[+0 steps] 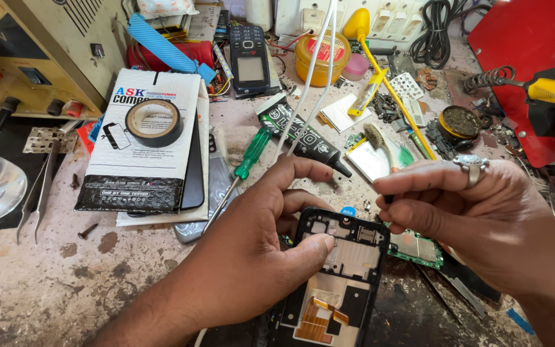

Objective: The person disassembles a mobile phone, removes the motherboard, and manipulates small components on the circuit board using tweezers. The person then places the motherboard back into the phone casing.

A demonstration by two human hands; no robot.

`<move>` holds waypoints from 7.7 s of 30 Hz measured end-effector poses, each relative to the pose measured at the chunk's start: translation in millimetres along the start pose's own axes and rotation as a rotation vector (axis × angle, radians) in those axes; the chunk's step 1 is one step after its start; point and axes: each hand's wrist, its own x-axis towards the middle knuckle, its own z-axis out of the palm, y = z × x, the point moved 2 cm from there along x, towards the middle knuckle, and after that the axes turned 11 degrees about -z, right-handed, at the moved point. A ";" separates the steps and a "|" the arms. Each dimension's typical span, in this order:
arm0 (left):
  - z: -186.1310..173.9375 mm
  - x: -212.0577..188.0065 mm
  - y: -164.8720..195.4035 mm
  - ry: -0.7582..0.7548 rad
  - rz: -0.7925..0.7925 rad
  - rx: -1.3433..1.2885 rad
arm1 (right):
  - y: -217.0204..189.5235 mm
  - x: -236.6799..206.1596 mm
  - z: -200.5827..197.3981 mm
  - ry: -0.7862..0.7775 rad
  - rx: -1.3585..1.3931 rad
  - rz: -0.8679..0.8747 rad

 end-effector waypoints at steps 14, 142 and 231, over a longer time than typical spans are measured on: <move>-0.1 0.3 1.6 -0.024 0.009 -0.049 | -17.5 0.2 13.9 -0.005 -0.160 -0.107; 4.2 5.1 3.1 0.045 0.018 -0.080 | -54.5 -2.7 50.8 -0.064 -0.787 -0.517; 25.3 17.3 -18.2 -0.052 -0.191 -0.481 | -16.9 25.3 -19.6 -0.267 -0.698 0.183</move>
